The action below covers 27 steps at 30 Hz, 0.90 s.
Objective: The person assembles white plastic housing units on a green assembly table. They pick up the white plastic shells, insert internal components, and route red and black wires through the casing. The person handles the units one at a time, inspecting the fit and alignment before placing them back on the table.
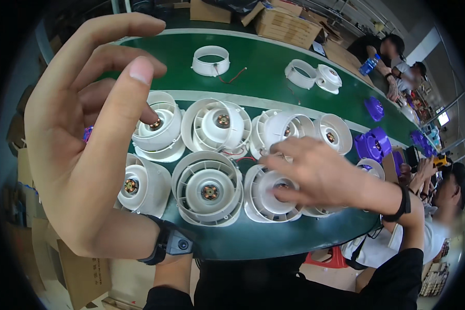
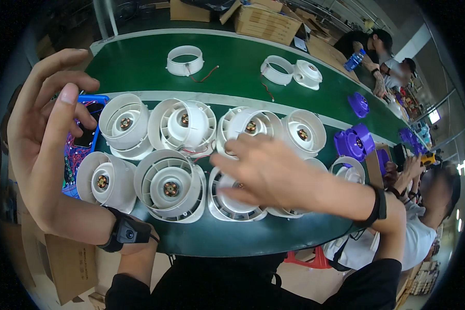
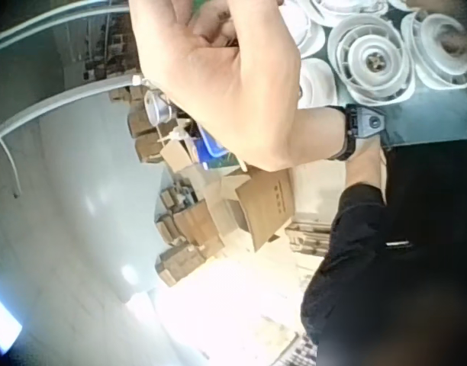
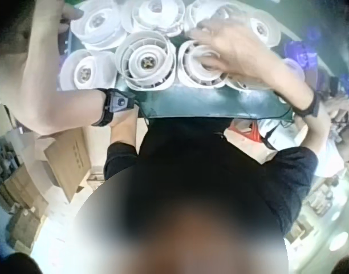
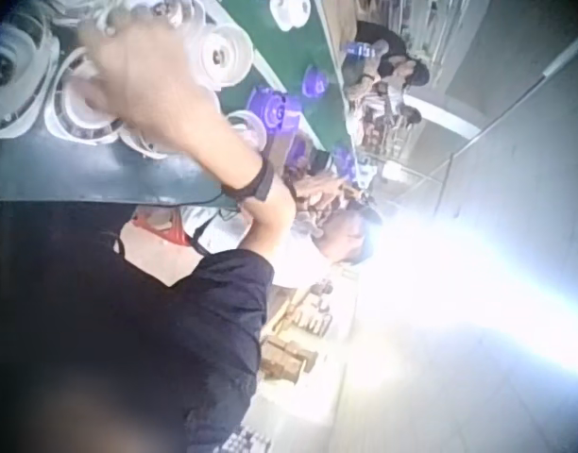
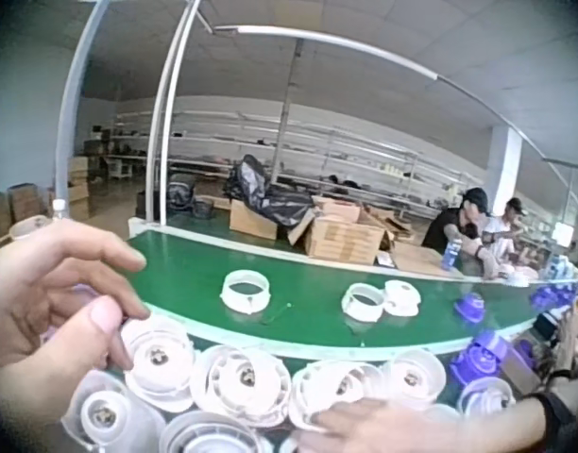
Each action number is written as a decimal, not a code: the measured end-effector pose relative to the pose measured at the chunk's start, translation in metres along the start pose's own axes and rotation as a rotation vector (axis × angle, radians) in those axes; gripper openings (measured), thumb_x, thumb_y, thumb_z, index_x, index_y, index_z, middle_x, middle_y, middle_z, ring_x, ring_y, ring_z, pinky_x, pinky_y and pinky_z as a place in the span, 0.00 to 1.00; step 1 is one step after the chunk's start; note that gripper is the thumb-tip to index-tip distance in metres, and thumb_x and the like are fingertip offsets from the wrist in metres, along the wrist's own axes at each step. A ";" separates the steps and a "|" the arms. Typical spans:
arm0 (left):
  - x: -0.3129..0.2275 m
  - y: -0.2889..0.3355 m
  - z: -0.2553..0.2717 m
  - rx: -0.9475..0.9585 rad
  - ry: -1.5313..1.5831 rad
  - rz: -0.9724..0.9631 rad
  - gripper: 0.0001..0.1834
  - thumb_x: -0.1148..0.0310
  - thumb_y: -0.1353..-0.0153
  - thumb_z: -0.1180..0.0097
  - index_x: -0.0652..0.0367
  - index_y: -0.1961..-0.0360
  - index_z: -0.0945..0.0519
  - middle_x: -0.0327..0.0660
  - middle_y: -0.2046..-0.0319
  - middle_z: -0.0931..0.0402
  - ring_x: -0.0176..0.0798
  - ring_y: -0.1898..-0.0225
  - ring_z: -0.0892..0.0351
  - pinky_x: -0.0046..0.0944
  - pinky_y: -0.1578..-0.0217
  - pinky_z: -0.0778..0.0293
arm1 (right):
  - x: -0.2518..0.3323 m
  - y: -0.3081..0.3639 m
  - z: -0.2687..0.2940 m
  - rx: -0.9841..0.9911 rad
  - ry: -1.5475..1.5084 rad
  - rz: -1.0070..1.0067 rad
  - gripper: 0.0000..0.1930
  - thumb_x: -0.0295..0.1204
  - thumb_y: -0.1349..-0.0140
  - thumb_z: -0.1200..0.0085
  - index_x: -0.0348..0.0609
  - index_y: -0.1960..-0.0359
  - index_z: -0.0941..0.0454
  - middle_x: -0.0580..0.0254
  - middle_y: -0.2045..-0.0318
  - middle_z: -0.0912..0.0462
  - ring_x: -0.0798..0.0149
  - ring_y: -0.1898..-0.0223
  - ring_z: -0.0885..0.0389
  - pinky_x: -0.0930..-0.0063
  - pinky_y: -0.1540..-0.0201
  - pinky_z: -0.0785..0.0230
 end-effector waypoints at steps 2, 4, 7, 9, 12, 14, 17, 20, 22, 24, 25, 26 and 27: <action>-0.012 -0.003 -0.005 0.009 -0.012 -0.066 0.18 0.67 0.28 0.49 0.63 0.42 0.21 0.45 0.60 0.16 0.26 0.72 0.22 0.26 0.70 0.30 | 0.013 0.025 -0.021 -0.028 -0.009 0.026 0.31 0.50 0.41 0.35 0.48 0.41 0.27 0.47 0.46 0.24 0.43 0.44 0.24 0.46 0.44 0.29; -0.025 -0.003 -0.002 -0.043 0.069 -0.090 0.17 0.68 0.28 0.49 0.64 0.42 0.21 0.46 0.61 0.16 0.26 0.72 0.23 0.26 0.71 0.30 | 0.021 0.037 -0.043 -0.038 0.015 0.040 0.35 0.52 0.42 0.34 0.50 0.37 0.30 0.46 0.39 0.29 0.39 0.38 0.30 0.43 0.38 0.34; -0.037 0.008 0.004 -0.124 0.277 -0.074 0.15 0.71 0.27 0.50 0.65 0.44 0.21 0.45 0.64 0.17 0.26 0.73 0.25 0.26 0.71 0.30 | 0.035 0.039 -0.061 0.002 0.064 0.094 0.36 0.56 0.42 0.37 0.57 0.35 0.30 0.45 0.34 0.33 0.37 0.32 0.36 0.43 0.37 0.36; -0.038 0.008 0.001 -0.107 0.338 -0.091 0.14 0.73 0.27 0.51 0.66 0.46 0.21 0.45 0.65 0.18 0.26 0.74 0.25 0.27 0.72 0.30 | 0.031 0.048 -0.073 -0.020 0.039 0.059 0.38 0.54 0.45 0.34 0.59 0.34 0.31 0.43 0.35 0.33 0.35 0.32 0.36 0.41 0.35 0.37; -0.043 0.008 0.006 -0.197 0.424 -0.061 0.11 0.76 0.30 0.50 0.69 0.51 0.21 0.45 0.69 0.20 0.27 0.74 0.26 0.26 0.73 0.31 | 0.030 0.052 -0.072 -0.094 0.034 0.041 0.40 0.51 0.49 0.29 0.59 0.34 0.31 0.42 0.35 0.33 0.34 0.34 0.34 0.37 0.37 0.37; -0.042 0.009 0.007 -0.221 0.432 -0.046 0.10 0.79 0.31 0.50 0.70 0.52 0.21 0.46 0.71 0.20 0.27 0.74 0.25 0.25 0.74 0.31 | 0.029 0.051 -0.076 -0.083 0.035 0.042 0.39 0.50 0.48 0.29 0.59 0.34 0.31 0.41 0.35 0.33 0.33 0.35 0.34 0.36 0.39 0.36; -0.037 0.009 0.010 -0.198 0.401 -0.062 0.09 0.78 0.29 0.51 0.69 0.53 0.21 0.45 0.71 0.20 0.27 0.75 0.25 0.25 0.74 0.32 | 0.034 0.053 -0.081 -0.044 0.013 0.087 0.37 0.50 0.46 0.32 0.61 0.34 0.31 0.40 0.35 0.34 0.34 0.36 0.34 0.39 0.38 0.35; -0.039 0.009 0.008 -0.171 0.417 -0.085 0.10 0.77 0.28 0.53 0.68 0.53 0.21 0.44 0.71 0.20 0.27 0.76 0.26 0.24 0.75 0.33 | 0.049 0.061 -0.081 -0.078 -0.036 0.163 0.38 0.48 0.47 0.31 0.60 0.34 0.32 0.40 0.37 0.34 0.34 0.37 0.33 0.40 0.41 0.32; -0.039 0.007 0.006 -0.165 0.418 -0.092 0.10 0.76 0.27 0.53 0.68 0.53 0.21 0.44 0.72 0.20 0.26 0.77 0.26 0.24 0.76 0.33 | 0.053 0.067 -0.075 -0.113 -0.115 0.181 0.38 0.46 0.48 0.30 0.59 0.35 0.30 0.40 0.39 0.33 0.35 0.37 0.33 0.41 0.43 0.31; -0.040 0.006 0.004 -0.161 0.408 -0.095 0.10 0.76 0.27 0.53 0.68 0.53 0.21 0.44 0.72 0.20 0.26 0.77 0.26 0.25 0.76 0.33 | 0.046 0.072 -0.064 -0.178 -0.252 0.143 0.37 0.47 0.48 0.30 0.59 0.36 0.29 0.39 0.38 0.34 0.35 0.37 0.33 0.40 0.43 0.31; -0.039 0.007 0.003 -0.164 0.404 -0.090 0.10 0.76 0.27 0.53 0.68 0.53 0.21 0.43 0.72 0.20 0.26 0.77 0.27 0.25 0.76 0.33 | 0.043 0.075 -0.057 -0.203 -0.320 0.128 0.36 0.47 0.48 0.30 0.58 0.36 0.28 0.39 0.38 0.34 0.35 0.38 0.34 0.40 0.43 0.32; -0.039 0.007 0.003 -0.165 0.401 -0.090 0.10 0.76 0.27 0.53 0.68 0.53 0.21 0.43 0.72 0.20 0.26 0.77 0.27 0.25 0.76 0.33 | 0.039 0.077 -0.050 -0.228 -0.363 0.111 0.33 0.47 0.47 0.30 0.59 0.38 0.26 0.39 0.37 0.34 0.35 0.38 0.33 0.42 0.45 0.30; -0.040 0.007 0.004 -0.167 0.397 -0.090 0.10 0.76 0.27 0.53 0.68 0.53 0.21 0.43 0.72 0.20 0.26 0.77 0.27 0.25 0.76 0.33 | 0.034 0.078 -0.041 -0.253 -0.407 0.096 0.31 0.47 0.46 0.31 0.60 0.39 0.24 0.40 0.37 0.34 0.35 0.38 0.32 0.44 0.46 0.29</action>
Point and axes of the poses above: each hand's wrist, its own y-axis away from the middle knuckle, its own z-axis out of the back of the hand, x = y × z, the point moved 10 cm from there along -y, towards the middle knuckle
